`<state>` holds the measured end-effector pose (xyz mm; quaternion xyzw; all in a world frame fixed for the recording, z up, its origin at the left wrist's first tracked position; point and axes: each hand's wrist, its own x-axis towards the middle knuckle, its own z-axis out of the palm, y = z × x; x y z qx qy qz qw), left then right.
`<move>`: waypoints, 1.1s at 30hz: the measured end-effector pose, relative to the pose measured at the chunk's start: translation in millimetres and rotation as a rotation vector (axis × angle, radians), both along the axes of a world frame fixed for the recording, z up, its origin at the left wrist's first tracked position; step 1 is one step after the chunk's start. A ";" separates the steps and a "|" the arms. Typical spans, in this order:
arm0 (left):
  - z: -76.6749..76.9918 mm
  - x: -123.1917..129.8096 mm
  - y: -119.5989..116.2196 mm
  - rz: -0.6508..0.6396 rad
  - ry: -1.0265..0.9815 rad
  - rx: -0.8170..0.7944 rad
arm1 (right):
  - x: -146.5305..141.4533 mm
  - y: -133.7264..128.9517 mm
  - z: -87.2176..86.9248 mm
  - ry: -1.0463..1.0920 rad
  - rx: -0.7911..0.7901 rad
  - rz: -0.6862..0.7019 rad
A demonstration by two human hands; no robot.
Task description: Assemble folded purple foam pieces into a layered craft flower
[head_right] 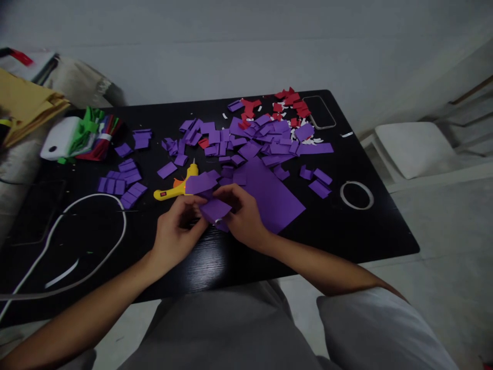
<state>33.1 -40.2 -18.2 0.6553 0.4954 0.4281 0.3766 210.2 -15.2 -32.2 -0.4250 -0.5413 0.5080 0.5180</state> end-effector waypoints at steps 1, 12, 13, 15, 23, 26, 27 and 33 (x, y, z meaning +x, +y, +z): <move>0.5 -0.2 -0.3 -0.006 0.014 0.006 | 0.4 0.6 0.7 -0.002 -0.003 0.001; 2.8 -4.6 0.0 0.027 0.031 0.012 | -2.2 -2.2 -2.4 0.031 -0.037 0.098; 1.9 -4.6 0.3 0.033 0.006 -0.014 | -2.2 -3.2 -1.8 0.024 -0.040 0.110; 0.6 -4.4 1.1 0.041 -0.056 -0.072 | -2.0 -4.2 -0.5 0.022 -0.055 0.128; 9.6 -3.4 10.5 -0.014 -0.417 -0.272 | 1.8 4.5 1.2 0.276 -0.246 0.254; 11.3 -6.0 13.8 -0.054 -0.495 -0.351 | 5.1 6.8 1.3 0.311 -0.282 0.272; 10.9 -7.1 14.6 -0.068 -0.522 -0.370 | 6.2 7.1 1.2 0.317 -0.281 0.271; 7.7 -15.9 16.2 -0.156 -0.626 -0.425 | 9.3 7.3 4.6 0.298 -0.314 0.233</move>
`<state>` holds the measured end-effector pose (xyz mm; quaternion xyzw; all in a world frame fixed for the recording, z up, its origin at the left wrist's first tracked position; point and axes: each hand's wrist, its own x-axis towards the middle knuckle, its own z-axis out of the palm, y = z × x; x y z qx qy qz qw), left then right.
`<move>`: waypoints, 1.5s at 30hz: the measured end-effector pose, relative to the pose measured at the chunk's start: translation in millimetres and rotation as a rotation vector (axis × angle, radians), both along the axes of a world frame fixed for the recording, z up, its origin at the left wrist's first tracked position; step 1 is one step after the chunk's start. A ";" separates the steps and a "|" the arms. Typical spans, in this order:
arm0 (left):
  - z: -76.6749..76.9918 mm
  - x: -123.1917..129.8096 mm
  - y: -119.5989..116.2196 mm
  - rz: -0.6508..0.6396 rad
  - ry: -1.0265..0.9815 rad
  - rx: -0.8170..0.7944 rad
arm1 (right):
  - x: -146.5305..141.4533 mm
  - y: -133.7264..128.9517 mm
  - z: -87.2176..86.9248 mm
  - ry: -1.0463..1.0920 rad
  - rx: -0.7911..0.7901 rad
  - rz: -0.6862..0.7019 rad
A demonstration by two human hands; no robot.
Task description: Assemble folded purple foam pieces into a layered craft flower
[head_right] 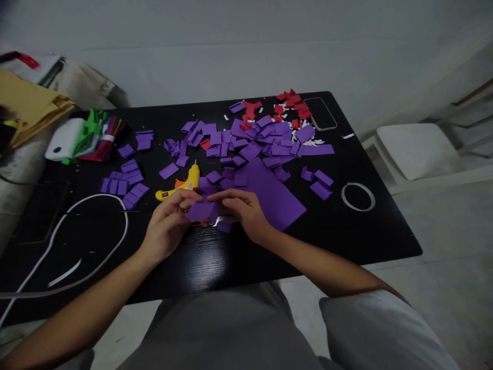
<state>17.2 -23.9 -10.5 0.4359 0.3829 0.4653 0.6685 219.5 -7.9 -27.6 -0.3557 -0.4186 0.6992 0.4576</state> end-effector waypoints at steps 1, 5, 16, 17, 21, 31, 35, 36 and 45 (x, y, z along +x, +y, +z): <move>0.4 -1.1 0.0 -0.003 0.016 0.018 | -0.4 -0.1 1.2 -0.045 0.015 -0.022; 3.5 0.3 -1.6 0.081 0.284 0.174 | -3.3 -1.0 2.9 -0.231 0.152 -0.096; -8.3 6.0 -5.8 0.226 0.405 0.272 | -7.2 -3.9 3.0 -0.223 0.161 -0.215; -7.8 5.6 -5.5 0.231 0.400 0.259 | -7.1 -4.0 3.6 -0.218 0.154 -0.220; -4.7 6.2 -3.9 0.238 0.356 0.197 | -6.5 -3.6 4.6 -0.189 0.124 -0.220; -4.9 3.9 -5.4 0.234 0.517 0.305 | -7.6 2.6 5.9 -0.081 -0.016 -0.039; -1.8 2.7 -3.8 0.190 0.524 0.254 | -6.1 3.1 6.0 -0.121 0.037 -0.037; -0.7 2.8 -3.2 0.182 0.509 0.232 | -5.7 3.1 5.5 -0.132 0.053 -0.034; 6.3 3.9 -0.4 0.166 0.430 0.172 | -5.3 1.0 1.5 -0.181 0.109 -0.043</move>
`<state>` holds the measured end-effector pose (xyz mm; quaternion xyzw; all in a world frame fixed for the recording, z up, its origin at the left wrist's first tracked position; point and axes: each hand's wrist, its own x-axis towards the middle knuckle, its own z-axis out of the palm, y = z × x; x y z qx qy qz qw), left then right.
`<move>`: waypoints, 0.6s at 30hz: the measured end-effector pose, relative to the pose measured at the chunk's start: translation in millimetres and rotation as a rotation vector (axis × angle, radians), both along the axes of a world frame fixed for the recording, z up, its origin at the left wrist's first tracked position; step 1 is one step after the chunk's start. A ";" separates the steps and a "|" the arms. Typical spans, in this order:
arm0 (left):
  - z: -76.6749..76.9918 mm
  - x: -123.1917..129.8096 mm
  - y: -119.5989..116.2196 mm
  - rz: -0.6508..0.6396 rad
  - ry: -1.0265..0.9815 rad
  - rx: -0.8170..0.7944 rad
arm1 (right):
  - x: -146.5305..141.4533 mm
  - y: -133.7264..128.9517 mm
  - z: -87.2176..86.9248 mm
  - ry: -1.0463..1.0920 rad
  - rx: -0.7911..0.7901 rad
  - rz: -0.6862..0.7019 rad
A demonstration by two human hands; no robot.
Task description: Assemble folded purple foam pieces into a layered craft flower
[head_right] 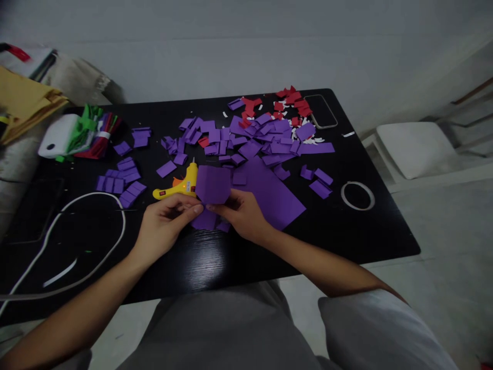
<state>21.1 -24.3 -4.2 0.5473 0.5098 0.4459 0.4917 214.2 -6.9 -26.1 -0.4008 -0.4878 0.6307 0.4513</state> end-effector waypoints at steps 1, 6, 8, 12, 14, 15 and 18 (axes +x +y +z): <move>0.0 -0.2 0.3 -0.001 -0.005 -0.002 | -0.2 -0.5 0.2 0.000 0.002 -0.002; 0.6 -0.9 0.7 -0.013 0.002 0.027 | -1.2 -2.2 -0.4 0.005 0.022 -0.009; 1.5 -1.3 0.7 -0.034 0.012 0.048 | -1.3 -2.4 -1.2 -0.007 0.034 -0.012; 3.0 -2.2 1.6 -0.028 0.051 0.068 | -0.8 -2.0 -0.3 -0.034 0.040 -0.020; 3.4 -2.4 2.3 0.011 0.074 0.071 | -0.1 -1.5 1.7 -0.038 0.003 -0.027; 3.4 -2.3 2.6 0.032 0.080 0.072 | 0.3 -1.2 2.9 -0.041 -0.024 -0.026; 3.3 -1.5 3.3 0.073 0.068 0.071 | 1.0 0.0 5.5 -0.053 -0.075 -0.011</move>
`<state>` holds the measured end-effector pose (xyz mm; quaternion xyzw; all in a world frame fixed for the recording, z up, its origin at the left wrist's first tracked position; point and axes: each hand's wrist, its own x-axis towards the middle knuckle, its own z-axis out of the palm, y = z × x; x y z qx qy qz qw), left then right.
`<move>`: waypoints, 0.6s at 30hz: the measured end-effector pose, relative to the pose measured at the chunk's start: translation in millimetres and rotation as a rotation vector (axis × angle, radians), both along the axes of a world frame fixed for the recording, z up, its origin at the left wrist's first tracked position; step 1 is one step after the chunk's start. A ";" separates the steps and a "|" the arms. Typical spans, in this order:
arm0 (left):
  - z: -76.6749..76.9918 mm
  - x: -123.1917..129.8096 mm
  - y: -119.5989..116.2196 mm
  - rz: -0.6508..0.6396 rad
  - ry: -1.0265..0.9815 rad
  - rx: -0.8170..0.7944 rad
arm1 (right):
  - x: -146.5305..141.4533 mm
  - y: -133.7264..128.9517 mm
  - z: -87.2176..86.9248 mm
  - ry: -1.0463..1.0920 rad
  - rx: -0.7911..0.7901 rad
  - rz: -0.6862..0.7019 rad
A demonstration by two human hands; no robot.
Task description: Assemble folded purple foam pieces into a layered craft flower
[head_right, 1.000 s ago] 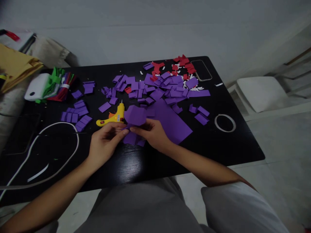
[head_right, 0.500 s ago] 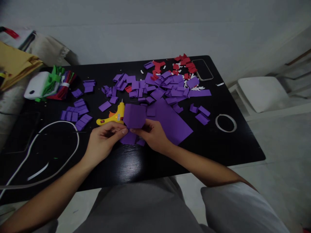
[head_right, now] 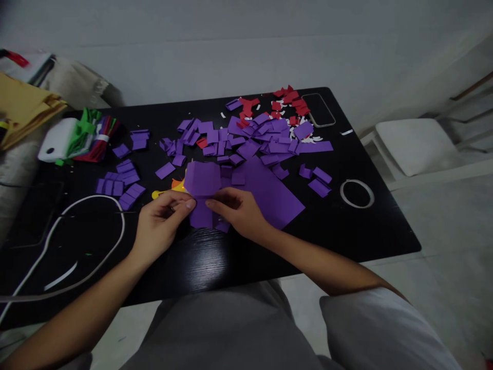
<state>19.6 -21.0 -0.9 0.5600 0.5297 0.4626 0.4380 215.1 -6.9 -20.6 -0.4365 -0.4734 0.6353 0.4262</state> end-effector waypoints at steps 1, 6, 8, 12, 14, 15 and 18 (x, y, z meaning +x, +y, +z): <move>-0.3 0.4 0.1 0.006 -0.009 -0.001 | 0.0 0.4 0.2 -0.009 -0.002 0.000; -2.5 1.4 -0.6 0.012 -0.014 -0.011 | -1.3 0.7 -2.5 -0.032 0.023 -0.064; -3.4 0.9 -1.3 0.022 0.002 -0.008 | -1.8 0.1 -3.5 -0.040 0.033 -0.084; -4.5 -1.1 -1.9 0.024 0.051 0.004 | -2.2 -1.1 -4.2 -0.054 0.044 -0.099; -4.8 -2.3 -1.2 0.012 0.061 -0.007 | -2.0 -1.0 -4.3 -0.042 0.044 -0.104; -5.0 -2.8 -0.6 0.003 0.056 -0.018 | -1.8 -0.8 -4.3 -0.037 0.043 -0.103; -5.0 -3.5 1.4 -0.028 0.012 -0.056 | -1.0 0.0 -4.3 -0.029 0.047 -0.078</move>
